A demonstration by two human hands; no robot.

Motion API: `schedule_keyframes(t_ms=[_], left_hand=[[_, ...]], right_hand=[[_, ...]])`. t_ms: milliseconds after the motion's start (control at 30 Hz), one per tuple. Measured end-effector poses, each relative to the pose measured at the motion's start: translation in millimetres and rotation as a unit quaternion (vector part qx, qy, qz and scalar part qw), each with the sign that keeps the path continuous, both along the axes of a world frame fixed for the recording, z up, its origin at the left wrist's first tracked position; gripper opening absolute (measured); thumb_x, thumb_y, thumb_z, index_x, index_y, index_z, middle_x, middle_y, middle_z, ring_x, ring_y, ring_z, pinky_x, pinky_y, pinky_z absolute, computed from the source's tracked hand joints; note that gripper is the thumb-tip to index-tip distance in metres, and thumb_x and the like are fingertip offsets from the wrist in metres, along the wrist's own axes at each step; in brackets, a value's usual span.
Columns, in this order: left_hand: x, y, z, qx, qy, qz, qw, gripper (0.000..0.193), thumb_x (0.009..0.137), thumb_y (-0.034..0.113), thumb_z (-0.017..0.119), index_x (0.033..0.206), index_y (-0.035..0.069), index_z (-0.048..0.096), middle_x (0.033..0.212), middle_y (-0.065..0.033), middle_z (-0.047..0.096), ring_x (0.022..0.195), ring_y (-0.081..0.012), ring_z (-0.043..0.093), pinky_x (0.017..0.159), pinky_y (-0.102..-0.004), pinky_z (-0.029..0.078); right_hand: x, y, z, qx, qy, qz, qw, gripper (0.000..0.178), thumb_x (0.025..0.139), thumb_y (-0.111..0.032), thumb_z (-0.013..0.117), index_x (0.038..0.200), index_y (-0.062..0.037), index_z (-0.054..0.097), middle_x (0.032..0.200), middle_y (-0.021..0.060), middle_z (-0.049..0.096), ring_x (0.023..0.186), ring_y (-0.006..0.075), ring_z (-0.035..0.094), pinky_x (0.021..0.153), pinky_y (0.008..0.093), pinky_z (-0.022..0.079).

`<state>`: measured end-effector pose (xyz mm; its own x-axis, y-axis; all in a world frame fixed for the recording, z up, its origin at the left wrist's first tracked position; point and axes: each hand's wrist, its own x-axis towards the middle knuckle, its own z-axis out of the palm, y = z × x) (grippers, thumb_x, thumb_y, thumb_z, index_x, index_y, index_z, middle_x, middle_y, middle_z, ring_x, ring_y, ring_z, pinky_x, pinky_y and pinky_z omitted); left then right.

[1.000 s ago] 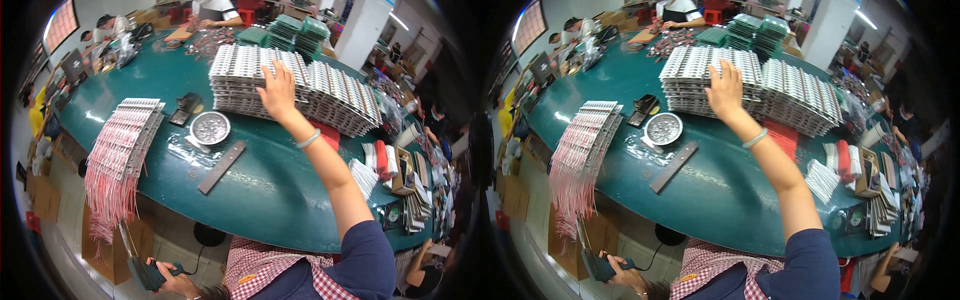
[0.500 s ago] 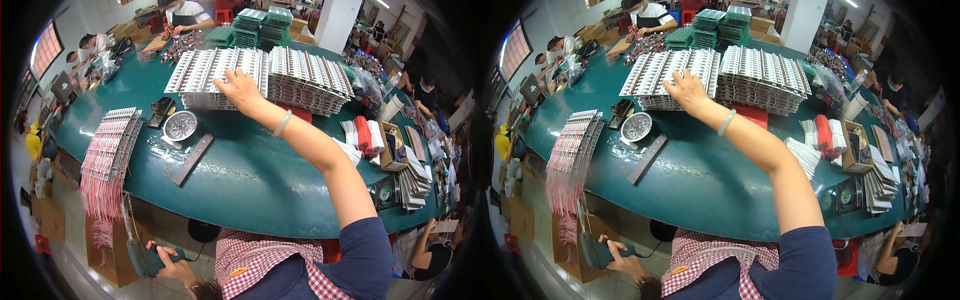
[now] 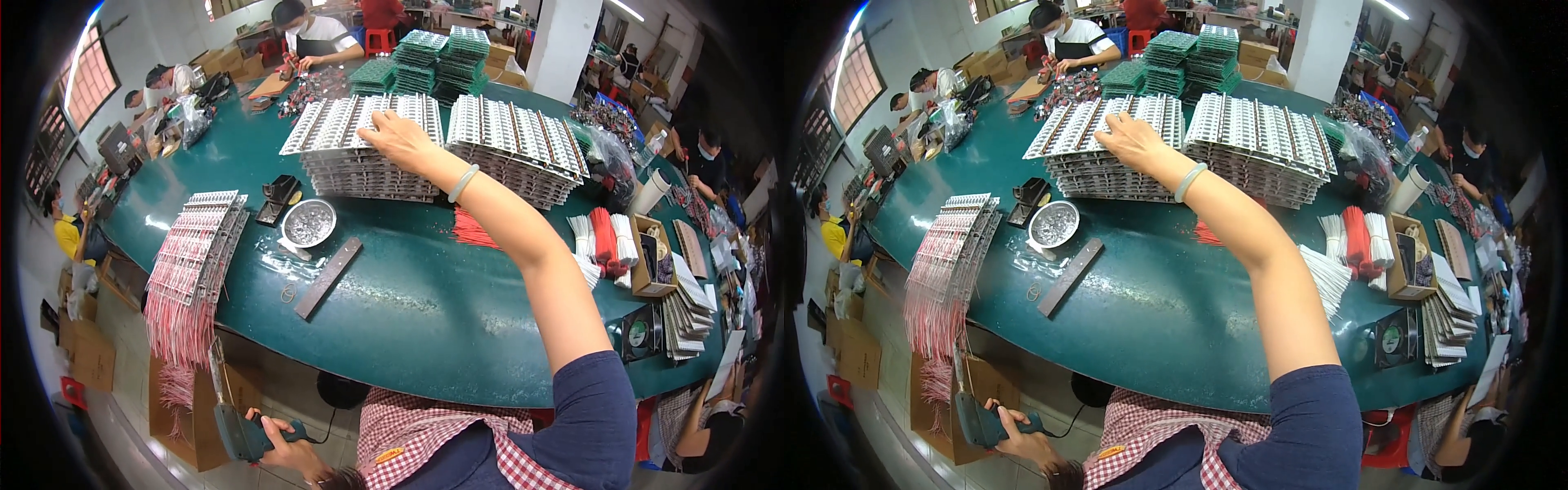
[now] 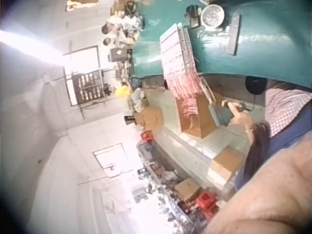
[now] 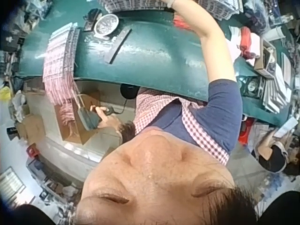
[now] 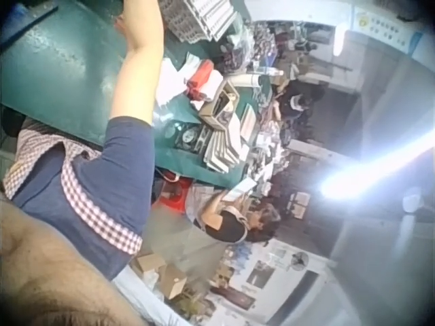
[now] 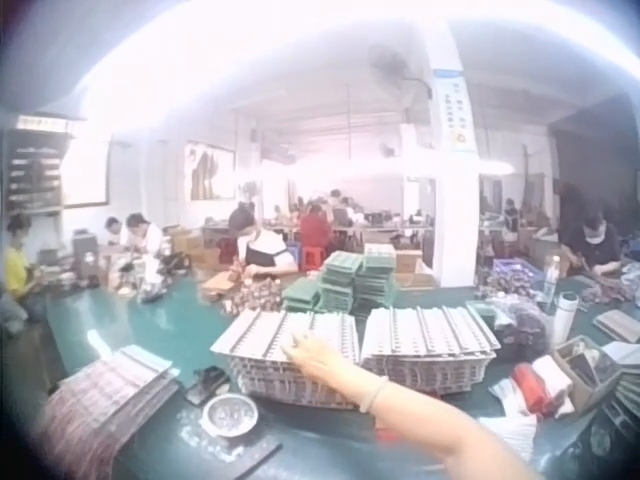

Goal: The person solders wires onto a component board using a soldering gun, moves the finished board to a stack, positions a new board on the table, and inserts wires into the slots before soldering them with the tool.

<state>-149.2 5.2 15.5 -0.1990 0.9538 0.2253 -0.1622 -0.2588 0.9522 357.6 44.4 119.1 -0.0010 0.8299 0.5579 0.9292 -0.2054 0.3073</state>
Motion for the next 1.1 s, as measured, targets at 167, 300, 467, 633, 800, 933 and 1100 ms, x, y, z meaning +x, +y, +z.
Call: schedule_keyframes(t_ms=[167,300,467,633,800,933,1100], left_hand=[[14,1,11,-0.034,-0.01,-0.014,0.999,0.029,0.092,0.0,0.056,0.12,-0.009,0.053,0.059,-0.0011,0.043,0.051,-0.009,0.036,0.065,-0.0208,0.04],[24,1,12,-0.029,-0.024,-0.027,0.999,0.028,0.093,0.0,0.054,0.12,-0.009,0.052,0.059,-0.0017,0.043,0.052,-0.0088,0.037,0.065,-0.0207,0.04],[24,1,3,-0.011,-0.038,-0.095,0.995,0.03,0.092,0.0,0.056,0.12,-0.009,0.052,0.062,-0.0024,0.047,0.051,-0.0087,0.04,0.068,-0.0224,0.044],[25,-11,5,0.007,-0.058,-0.108,0.992,0.028,0.091,-0.001,0.057,0.117,-0.01,0.052,0.067,-0.006,0.051,0.049,-0.0092,0.041,0.064,-0.0221,0.044],[20,-26,10,0.031,-0.033,-0.15,0.988,0.027,0.092,-0.001,0.055,0.117,-0.01,0.053,0.075,-0.009,0.056,0.051,-0.0091,0.044,0.054,-0.0223,0.04],[20,-30,7,0.024,-0.021,-0.153,0.988,0.025,0.092,-0.001,0.055,0.116,-0.009,0.054,0.074,-0.0075,0.055,0.051,-0.0089,0.044,0.052,-0.0211,0.038],[21,-30,3,0.015,-0.017,-0.138,0.99,0.025,0.091,0.0,0.056,0.114,-0.009,0.055,0.073,-0.0076,0.056,0.051,-0.0084,0.043,0.051,-0.02,0.038]], right_hand=[[-63,-37,16,0.055,-0.062,-0.01,0.997,0.029,0.08,-0.013,0.061,0.109,-0.0082,0.062,0.094,0.0094,0.056,0.092,0.0247,0.059,0.065,0.0346,0.054],[-159,-119,-5,0.037,-0.023,0.023,0.999,0.037,0.079,-0.015,0.06,0.115,-0.0085,0.063,0.091,0.0061,0.054,0.079,0.0203,0.053,0.058,0.0306,0.045],[-238,-197,-62,-0.079,0.154,0.022,0.985,0.051,0.078,-0.01,0.059,0.129,-0.0084,0.059,0.089,0.0077,0.05,0.075,0.0201,0.051,0.057,0.0298,0.044],[-287,-217,-107,-0.128,0.233,-0.023,0.964,0.06,0.078,-0.023,0.07,0.133,-0.0065,0.055,0.093,0.0069,0.05,0.08,0.0209,0.05,0.059,0.0308,0.048],[-276,-222,-116,-0.126,0.34,0.053,0.93,0.065,0.08,-0.038,0.072,0.14,-0.0251,0.051,0.143,0.014,0.044,0.13,0.0354,0.042,0.105,0.048,0.035],[-264,-231,-133,-0.163,0.312,0.002,0.936,0.063,0.085,-0.044,0.066,0.142,-0.0249,0.049,0.149,0.0143,0.038,0.139,0.0344,0.034,0.109,0.0523,0.03],[-282,-243,-132,-0.161,0.356,-0.044,0.919,0.062,0.086,-0.043,0.066,0.142,-0.0215,0.049,0.149,0.014,0.039,0.142,0.0324,0.031,0.111,0.0531,0.028]])
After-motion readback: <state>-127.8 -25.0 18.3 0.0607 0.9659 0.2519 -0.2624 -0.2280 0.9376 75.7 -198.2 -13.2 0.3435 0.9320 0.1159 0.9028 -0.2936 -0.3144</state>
